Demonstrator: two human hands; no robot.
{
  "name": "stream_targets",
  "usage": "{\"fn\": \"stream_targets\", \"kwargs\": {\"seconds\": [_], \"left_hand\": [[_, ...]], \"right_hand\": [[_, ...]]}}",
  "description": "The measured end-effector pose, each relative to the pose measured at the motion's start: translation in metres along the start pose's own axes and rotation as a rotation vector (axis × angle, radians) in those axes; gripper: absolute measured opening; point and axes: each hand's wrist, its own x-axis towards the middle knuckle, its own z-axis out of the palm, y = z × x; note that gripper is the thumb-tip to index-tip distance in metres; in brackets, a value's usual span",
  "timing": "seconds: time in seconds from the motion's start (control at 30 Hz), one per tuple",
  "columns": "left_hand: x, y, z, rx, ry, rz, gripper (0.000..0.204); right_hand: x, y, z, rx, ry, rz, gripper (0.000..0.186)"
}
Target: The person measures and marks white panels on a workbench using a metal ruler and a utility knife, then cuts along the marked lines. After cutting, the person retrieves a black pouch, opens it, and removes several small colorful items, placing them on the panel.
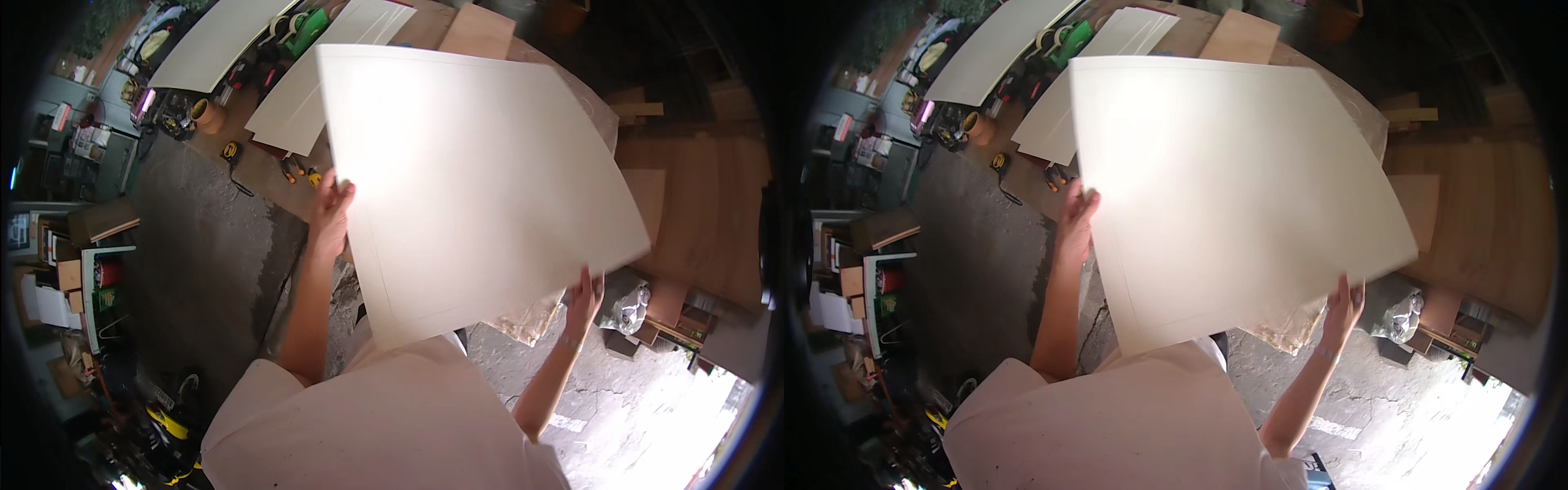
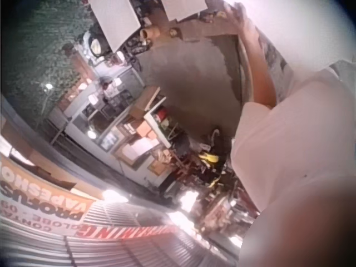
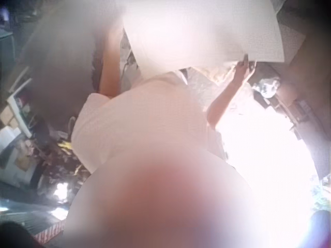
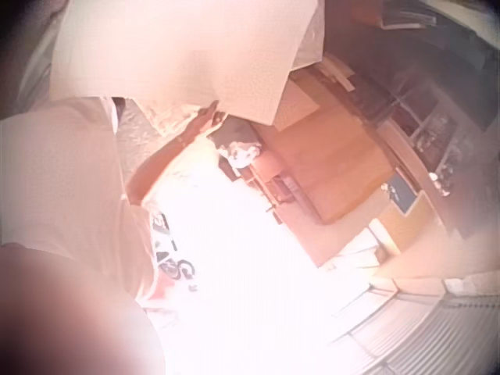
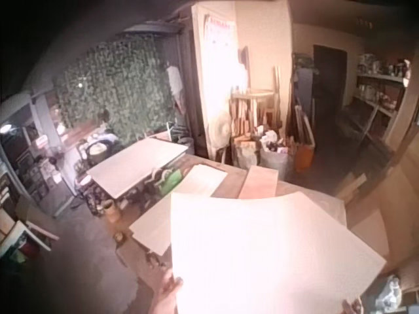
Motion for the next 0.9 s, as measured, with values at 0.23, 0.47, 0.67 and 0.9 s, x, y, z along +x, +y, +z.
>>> {"fn": "stream_targets", "kwargs": {"seconds": [0.23,0.47,0.67,0.9], "left_hand": [[0.147,-0.082,-0.021,0.252,-0.21,-0.141,0.05],[0.2,-0.162,-0.024,0.48,-0.18,-0.127,0.043],[0.193,-0.157,-0.019,0.796,-0.171,-0.003,0.044],[0.143,-0.121,-0.034,0.858,0.066,0.567,0.039]], "right_hand": [[-0.151,0.068,0.009,-0.227,0.367,0.381,0.011],[-0.194,0.116,0.03,-0.17,0.356,0.623,0.026],[-0.192,0.12,0.021,-0.522,0.216,0.797,0.029],[-0.133,0.082,0.112,-1.287,-0.157,0.153,0.029]]}}
